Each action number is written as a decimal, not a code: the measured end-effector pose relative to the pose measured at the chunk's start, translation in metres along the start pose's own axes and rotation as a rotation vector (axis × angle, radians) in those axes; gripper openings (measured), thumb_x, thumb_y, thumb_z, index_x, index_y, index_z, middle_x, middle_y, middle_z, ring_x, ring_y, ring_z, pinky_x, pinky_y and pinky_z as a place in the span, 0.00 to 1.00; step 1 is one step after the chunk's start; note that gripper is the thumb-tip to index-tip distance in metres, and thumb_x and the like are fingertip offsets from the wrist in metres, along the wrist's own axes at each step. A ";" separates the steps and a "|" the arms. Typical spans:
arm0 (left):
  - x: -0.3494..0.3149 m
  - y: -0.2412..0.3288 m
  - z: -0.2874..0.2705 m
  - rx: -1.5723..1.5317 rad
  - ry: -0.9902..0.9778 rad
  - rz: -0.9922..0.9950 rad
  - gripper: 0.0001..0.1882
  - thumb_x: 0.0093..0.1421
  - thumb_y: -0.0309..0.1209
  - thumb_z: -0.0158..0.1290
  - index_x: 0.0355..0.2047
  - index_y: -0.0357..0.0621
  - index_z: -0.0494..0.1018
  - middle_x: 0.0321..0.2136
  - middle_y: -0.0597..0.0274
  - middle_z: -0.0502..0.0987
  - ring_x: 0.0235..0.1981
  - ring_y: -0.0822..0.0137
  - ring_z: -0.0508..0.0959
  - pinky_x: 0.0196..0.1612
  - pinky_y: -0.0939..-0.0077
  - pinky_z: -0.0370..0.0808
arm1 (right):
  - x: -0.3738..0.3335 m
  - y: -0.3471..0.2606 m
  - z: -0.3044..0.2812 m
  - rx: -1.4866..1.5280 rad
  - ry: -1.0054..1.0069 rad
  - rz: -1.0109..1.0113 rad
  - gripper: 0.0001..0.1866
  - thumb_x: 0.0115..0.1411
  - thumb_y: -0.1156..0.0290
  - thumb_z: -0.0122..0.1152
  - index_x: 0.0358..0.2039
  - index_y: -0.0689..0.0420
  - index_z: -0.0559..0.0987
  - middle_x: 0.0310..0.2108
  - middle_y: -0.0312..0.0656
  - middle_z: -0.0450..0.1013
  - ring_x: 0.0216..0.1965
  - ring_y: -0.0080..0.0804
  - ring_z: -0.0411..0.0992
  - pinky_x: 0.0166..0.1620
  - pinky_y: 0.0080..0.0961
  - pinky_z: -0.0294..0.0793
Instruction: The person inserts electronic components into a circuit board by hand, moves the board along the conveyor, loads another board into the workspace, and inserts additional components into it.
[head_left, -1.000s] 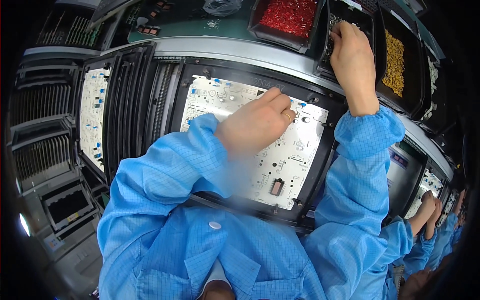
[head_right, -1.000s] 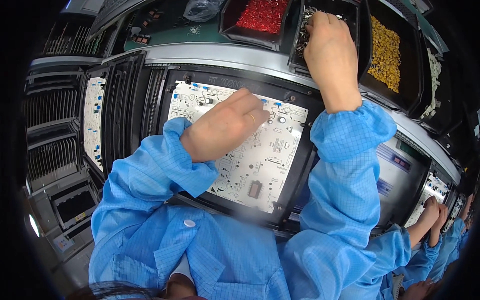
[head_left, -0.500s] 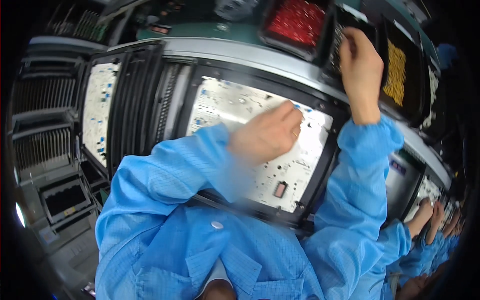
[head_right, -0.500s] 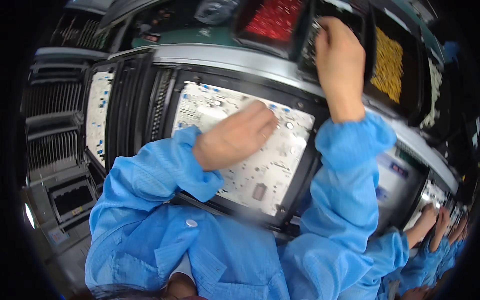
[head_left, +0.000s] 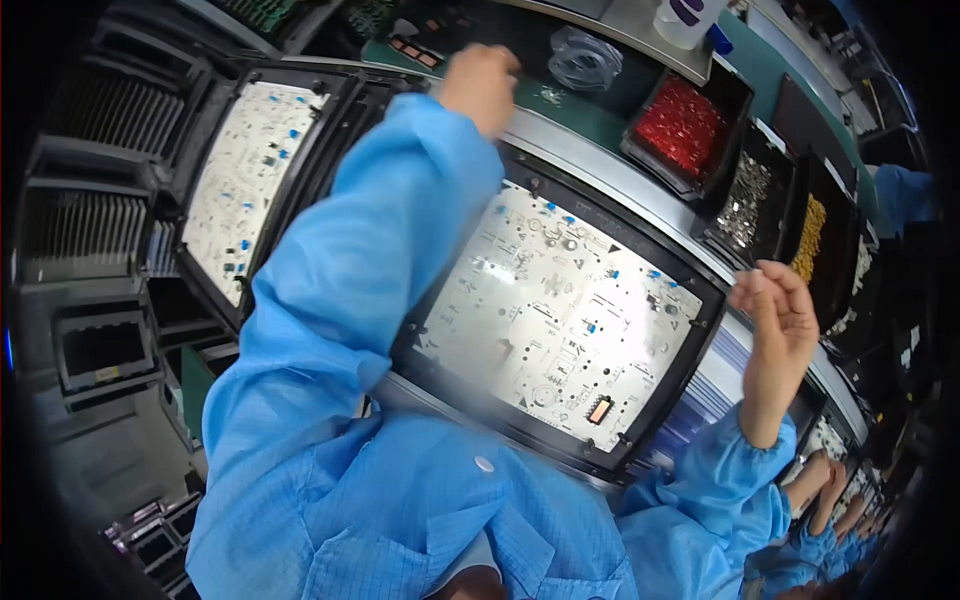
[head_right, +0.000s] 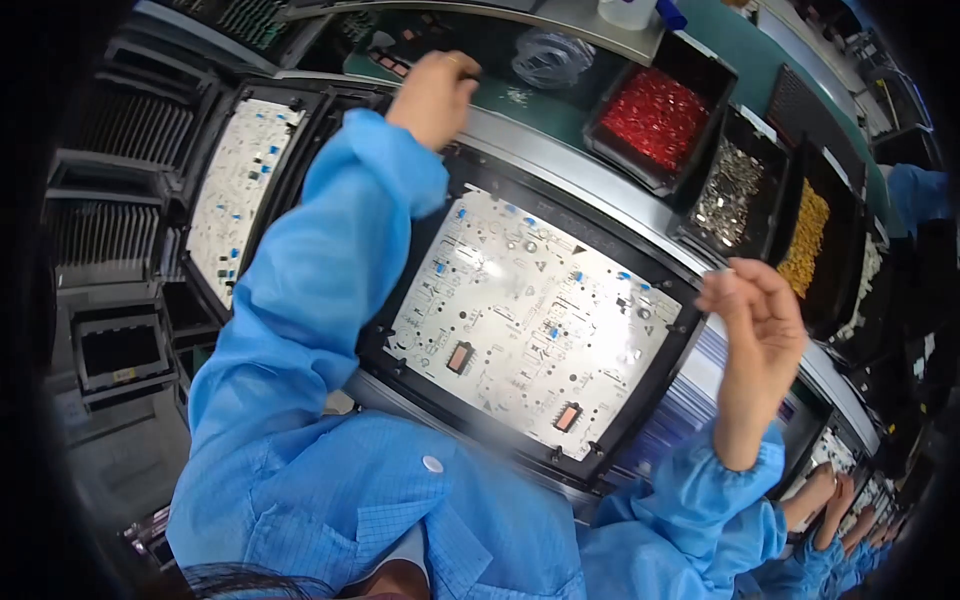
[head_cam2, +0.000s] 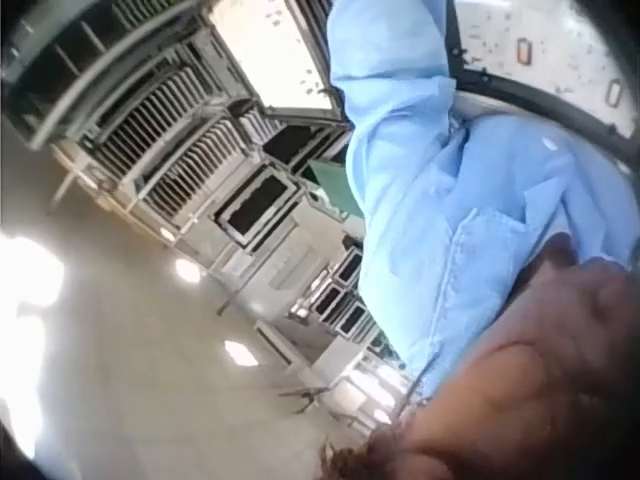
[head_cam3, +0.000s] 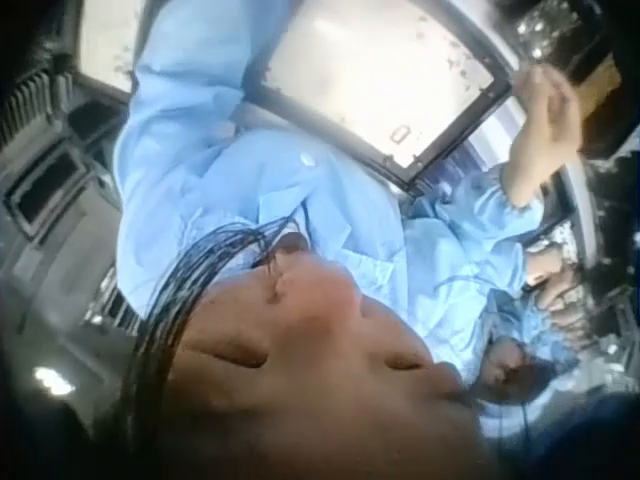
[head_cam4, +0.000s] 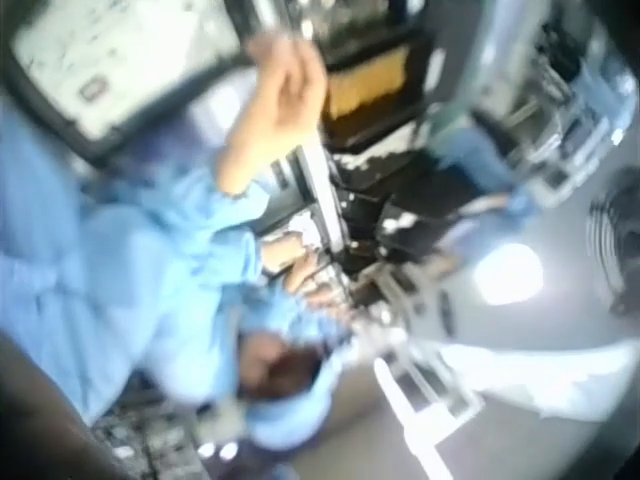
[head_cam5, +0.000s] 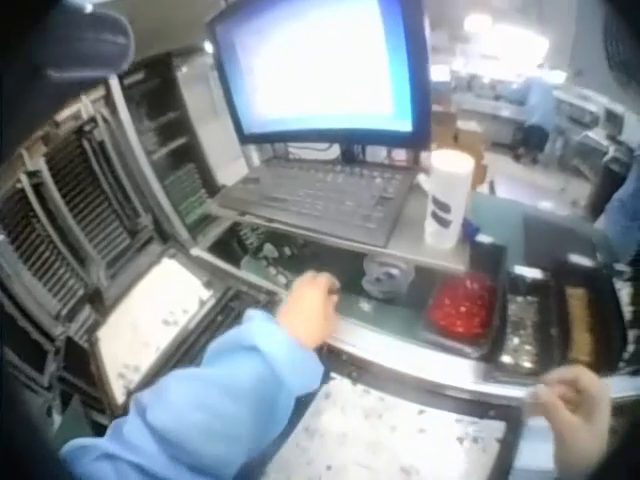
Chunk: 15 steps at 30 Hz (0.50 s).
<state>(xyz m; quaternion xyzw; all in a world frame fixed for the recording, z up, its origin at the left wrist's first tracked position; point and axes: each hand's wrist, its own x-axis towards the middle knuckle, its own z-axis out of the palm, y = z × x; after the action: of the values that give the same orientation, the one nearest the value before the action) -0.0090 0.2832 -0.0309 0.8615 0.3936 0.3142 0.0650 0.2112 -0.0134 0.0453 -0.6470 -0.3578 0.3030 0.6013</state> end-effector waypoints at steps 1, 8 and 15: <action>0.005 -0.023 0.011 0.071 0.033 -0.024 0.11 0.53 0.27 0.56 0.38 0.42 0.76 0.36 0.49 0.76 0.39 0.49 0.75 0.46 0.61 0.72 | -0.003 0.000 0.009 -0.010 -0.025 0.024 0.11 0.61 0.76 0.55 0.44 0.65 0.73 0.33 0.43 0.77 0.32 0.24 0.74 0.41 0.19 0.73; 0.019 -0.072 0.042 -0.644 0.298 0.239 0.05 0.49 0.24 0.56 0.27 0.36 0.75 0.29 0.46 0.75 0.35 0.49 0.75 0.40 0.61 0.72 | -0.031 0.023 0.035 -0.086 -0.135 0.131 0.08 0.60 0.81 0.55 0.40 0.66 0.73 0.33 0.42 0.77 0.36 0.24 0.75 0.42 0.18 0.73; 0.023 -0.040 0.041 -0.067 0.038 -0.176 0.06 0.48 0.27 0.57 0.26 0.37 0.75 0.30 0.44 0.74 0.37 0.45 0.73 0.42 0.56 0.70 | -0.043 0.032 0.070 -0.558 -0.167 0.050 0.06 0.55 0.81 0.62 0.34 0.64 0.76 0.30 0.39 0.77 0.32 0.21 0.74 0.37 0.15 0.70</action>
<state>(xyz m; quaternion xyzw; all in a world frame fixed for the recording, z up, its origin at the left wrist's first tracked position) 0.0011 0.3319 -0.0664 0.8147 0.4582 0.3368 0.1138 0.1325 -0.0101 0.0051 -0.7688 -0.4595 0.2598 0.3609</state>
